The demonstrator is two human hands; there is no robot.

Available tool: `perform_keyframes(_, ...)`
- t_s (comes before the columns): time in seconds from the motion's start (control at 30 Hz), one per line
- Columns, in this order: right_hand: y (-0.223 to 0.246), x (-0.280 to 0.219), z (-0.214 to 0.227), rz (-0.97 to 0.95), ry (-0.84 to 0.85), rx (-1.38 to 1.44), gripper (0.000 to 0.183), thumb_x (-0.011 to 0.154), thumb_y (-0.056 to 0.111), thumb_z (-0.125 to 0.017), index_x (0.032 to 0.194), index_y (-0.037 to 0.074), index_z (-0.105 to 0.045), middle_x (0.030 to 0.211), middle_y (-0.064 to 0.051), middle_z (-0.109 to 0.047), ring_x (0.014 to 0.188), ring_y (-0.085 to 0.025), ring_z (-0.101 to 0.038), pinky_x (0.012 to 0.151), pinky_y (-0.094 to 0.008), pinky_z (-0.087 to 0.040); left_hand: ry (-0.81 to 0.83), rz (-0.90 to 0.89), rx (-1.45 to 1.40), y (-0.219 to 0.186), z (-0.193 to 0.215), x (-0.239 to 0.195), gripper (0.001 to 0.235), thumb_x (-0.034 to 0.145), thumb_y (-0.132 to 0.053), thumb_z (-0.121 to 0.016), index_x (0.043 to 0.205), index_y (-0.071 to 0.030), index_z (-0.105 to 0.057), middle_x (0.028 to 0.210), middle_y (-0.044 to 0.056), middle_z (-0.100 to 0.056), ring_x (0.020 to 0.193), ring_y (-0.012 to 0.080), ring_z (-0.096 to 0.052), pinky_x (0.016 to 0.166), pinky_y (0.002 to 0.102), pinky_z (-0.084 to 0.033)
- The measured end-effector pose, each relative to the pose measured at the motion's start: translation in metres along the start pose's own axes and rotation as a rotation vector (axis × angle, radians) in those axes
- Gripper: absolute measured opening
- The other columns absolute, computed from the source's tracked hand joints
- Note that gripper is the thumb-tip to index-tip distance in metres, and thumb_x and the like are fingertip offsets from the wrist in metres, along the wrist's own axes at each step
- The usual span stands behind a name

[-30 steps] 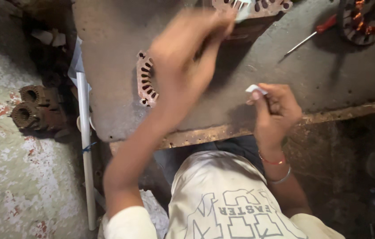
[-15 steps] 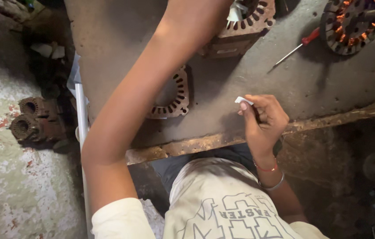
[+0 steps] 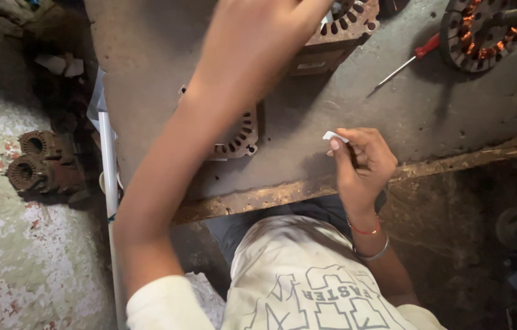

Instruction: The person folds small pieces of white insulation paper and inserts them into the slots of several motor stators using their hands and a small metal tool to press the paper into place.

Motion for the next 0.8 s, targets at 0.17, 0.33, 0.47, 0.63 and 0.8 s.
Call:
perform_keyframes(0.17,0.000,-0.005,0.001,-0.019,0.009,0.008,0.014,0.101,-0.015,-0.069,0.112,-0.006,-0.067,0.105,-0.011,-0.065,0.079,-0.011,-0.066,0.069,-0.019,-0.053,-0.133,0.330,-0.187,-0.060,0.089,-0.109,0.032,0.094,0.003,-0.069,0.126,-0.002,-0.070,0.110,0.011,-0.071,0.096,0.0260,-0.068,0.082,0.038,-0.049)
perform_keyframes(0.33,-0.007,-0.007,0.001,-0.039,0.008,0.098,0.014,0.108,-0.016,-0.067,0.117,-0.008,-0.063,0.101,-0.011,-0.066,0.083,-0.012,-0.068,0.075,-0.021,-0.057,-0.090,0.719,-0.007,-0.100,0.063,-0.194,0.021,0.097,-0.004,-0.075,0.118,-0.007,-0.073,0.111,0.006,-0.072,0.105,0.0241,-0.069,0.094,0.039,-0.045)
perform_keyframes(0.47,-0.010,-0.008,0.002,-0.020,0.010,0.108,0.013,0.108,-0.017,-0.067,0.117,-0.008,-0.063,0.099,-0.011,-0.068,0.082,-0.012,-0.068,0.075,-0.022,-0.058,-0.004,0.753,0.109,-0.110,0.039,-0.218,0.022,0.096,-0.015,-0.076,0.116,-0.005,-0.074,0.121,0.011,-0.068,0.115,0.0280,-0.061,0.100,0.044,-0.039)
perform_keyframes(0.63,-0.010,-0.008,0.002,-0.041,0.008,0.129,0.013,0.107,-0.016,-0.067,0.116,-0.008,-0.064,0.098,-0.011,-0.068,0.082,-0.011,-0.068,0.073,-0.020,-0.057,0.002,0.745,0.126,-0.110,0.032,-0.220,0.022,0.100,-0.019,-0.072,0.118,-0.005,-0.071,0.123,0.009,-0.065,0.122,0.0262,-0.060,0.103,0.045,-0.033)
perform_keyframes(0.8,-0.008,-0.008,0.003,-0.034,0.034,0.084,0.012,0.108,-0.015,-0.067,0.117,-0.007,-0.064,0.099,-0.010,-0.067,0.083,-0.010,-0.067,0.074,-0.020,-0.056,0.031,0.748,0.160,-0.110,0.026,-0.216,0.018,0.101,-0.008,-0.065,0.119,-0.006,-0.069,0.123,0.007,-0.064,0.128,0.0242,-0.059,0.107,0.047,-0.029)
Point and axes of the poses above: each hand's wrist, its own x-axis towards the middle knuckle, its own z-axis out of the back of the hand, y = z × x, the point moved 1 cm from there along x, towards the middle knuckle
